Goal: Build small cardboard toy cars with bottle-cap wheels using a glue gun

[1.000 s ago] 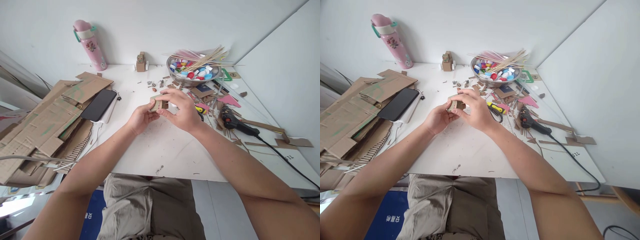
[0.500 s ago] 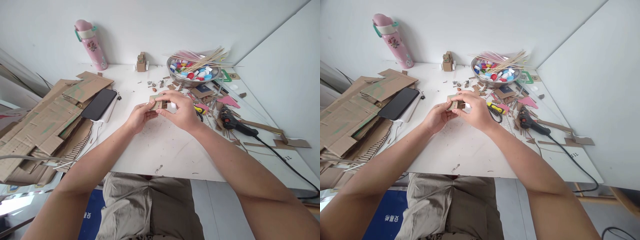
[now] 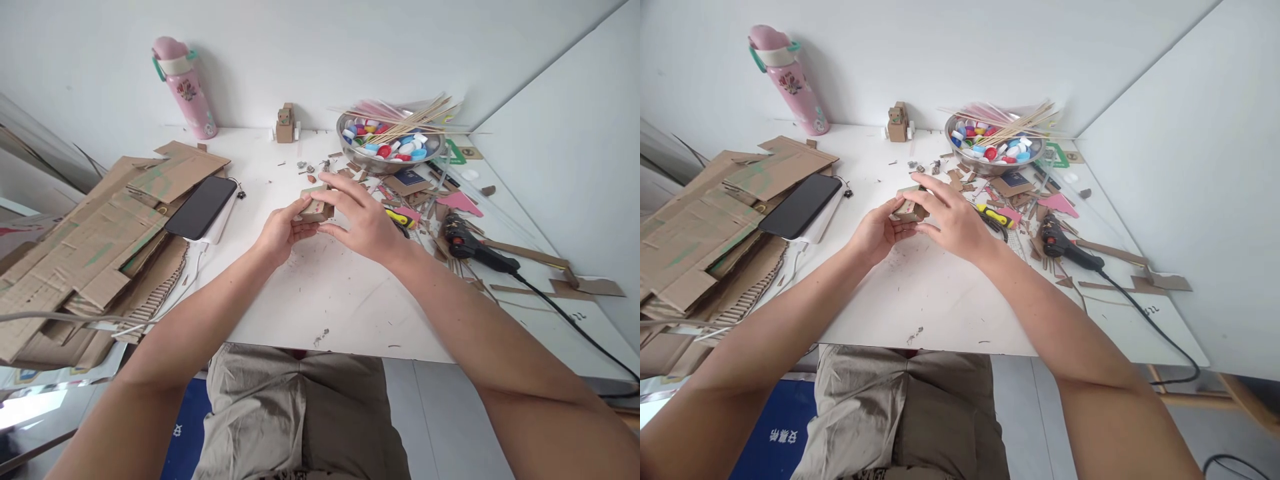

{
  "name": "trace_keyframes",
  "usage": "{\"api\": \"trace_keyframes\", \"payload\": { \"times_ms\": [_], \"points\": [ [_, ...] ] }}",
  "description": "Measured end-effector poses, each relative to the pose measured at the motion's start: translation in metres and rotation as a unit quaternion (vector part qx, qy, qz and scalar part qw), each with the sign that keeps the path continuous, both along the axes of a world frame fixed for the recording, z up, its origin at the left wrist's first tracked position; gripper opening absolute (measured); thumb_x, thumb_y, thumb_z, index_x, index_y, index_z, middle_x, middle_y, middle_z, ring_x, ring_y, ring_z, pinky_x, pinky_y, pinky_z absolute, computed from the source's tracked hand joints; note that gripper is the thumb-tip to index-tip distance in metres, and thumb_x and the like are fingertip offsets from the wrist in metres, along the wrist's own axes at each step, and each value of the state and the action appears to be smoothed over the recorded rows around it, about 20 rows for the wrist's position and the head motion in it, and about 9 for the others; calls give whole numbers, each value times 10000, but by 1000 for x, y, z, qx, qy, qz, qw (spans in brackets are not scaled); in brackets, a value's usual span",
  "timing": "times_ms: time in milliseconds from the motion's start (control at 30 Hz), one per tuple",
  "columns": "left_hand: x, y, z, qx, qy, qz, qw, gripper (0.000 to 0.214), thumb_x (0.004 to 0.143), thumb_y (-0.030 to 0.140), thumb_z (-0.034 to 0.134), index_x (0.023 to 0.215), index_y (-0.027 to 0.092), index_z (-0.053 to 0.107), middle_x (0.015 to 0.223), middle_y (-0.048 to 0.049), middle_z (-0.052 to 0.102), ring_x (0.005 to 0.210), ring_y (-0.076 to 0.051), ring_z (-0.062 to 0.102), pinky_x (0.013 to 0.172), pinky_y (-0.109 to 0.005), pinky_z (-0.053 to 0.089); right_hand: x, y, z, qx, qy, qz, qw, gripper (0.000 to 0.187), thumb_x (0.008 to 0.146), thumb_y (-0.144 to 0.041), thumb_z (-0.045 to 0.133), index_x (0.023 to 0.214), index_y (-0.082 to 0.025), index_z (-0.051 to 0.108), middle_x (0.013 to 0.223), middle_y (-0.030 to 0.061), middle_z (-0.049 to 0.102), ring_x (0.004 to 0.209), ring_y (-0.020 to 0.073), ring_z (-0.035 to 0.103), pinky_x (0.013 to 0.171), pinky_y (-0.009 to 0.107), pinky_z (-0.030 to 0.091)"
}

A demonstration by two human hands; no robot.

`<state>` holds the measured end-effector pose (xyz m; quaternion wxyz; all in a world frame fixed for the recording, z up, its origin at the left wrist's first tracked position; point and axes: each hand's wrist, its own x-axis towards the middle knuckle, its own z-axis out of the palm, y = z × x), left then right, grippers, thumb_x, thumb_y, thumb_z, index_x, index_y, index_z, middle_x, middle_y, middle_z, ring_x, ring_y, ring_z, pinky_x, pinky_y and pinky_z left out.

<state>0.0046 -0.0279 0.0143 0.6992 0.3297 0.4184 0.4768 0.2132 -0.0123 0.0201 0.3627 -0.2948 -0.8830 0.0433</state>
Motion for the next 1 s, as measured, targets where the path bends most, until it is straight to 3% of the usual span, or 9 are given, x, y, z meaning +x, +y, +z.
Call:
{"api": "trace_keyframes", "payload": {
  "times_ms": [233,467,567,667,733,833,900,1000],
  "points": [
    [-1,0,5,-46,-7,-21,999,272,886,472,888,887,231,762,769,-21,761,669,-177,714,712,-308,651,0,8,-3,49,-17,7,999,481,1022,-147,595,1410,-374,768,1538,49,773,1447,349,711,1244,663,575],
    [-4,3,1,-56,-10,-65,996,395,855,576,931,832,224,752,712,-39,737,630,-188,690,635,-306,643,2,12,-8,61,-29,44,997,463,1012,-170,606,1375,-397,782,1408,27,826,1354,337,750,1206,620,574],
    [-10,8,0,-54,12,-94,994,583,900,790,805,891,207,778,736,-70,755,709,-231,752,705,-354,674,5,12,-6,28,17,33,999,391,986,-243,684,1342,-365,790,1375,54,828,1318,350,756,1195,595,575],
    [-17,12,-1,-28,34,-97,994,725,907,913,683,901,196,793,764,-103,773,820,-275,800,795,-388,688,6,13,-5,-59,106,-7,993,391,944,-386,780,1328,-311,777,1335,79,834,1235,343,778,1117,546,627],
    [-19,12,0,22,50,-72,996,646,898,840,772,844,197,776,793,-102,781,848,-259,794,842,-365,674,4,14,-6,-136,173,-33,975,438,904,-518,838,1267,-281,776,1241,74,848,1140,323,795,1023,500,664],
    [-17,8,1,122,73,-11,990,429,779,527,1028,879,203,766,925,-55,804,925,-202,775,937,-307,629,-3,16,-8,-229,244,-45,941,550,814,-690,903,1128,-255,779,1066,51,836,1038,301,792,920,456,678],
    [-12,4,3,164,64,6,984,494,668,354,1102,1025,226,785,1086,-24,818,1076,-196,777,1038,-297,601,-8,14,-9,-270,262,-39,926,583,788,-727,912,1090,-246,777,1008,40,818,1011,294,784,888,445,676],
    [-5,-1,4,174,24,-7,984,668,603,313,1122,1178,271,785,1248,-7,822,1322,-237,744,1165,-320,566,-15,9,-8,-309,268,-30,912,556,789,-695,921,1070,-238,774,1017,45,825,1034,300,785,907,459,679]
  ]
}}
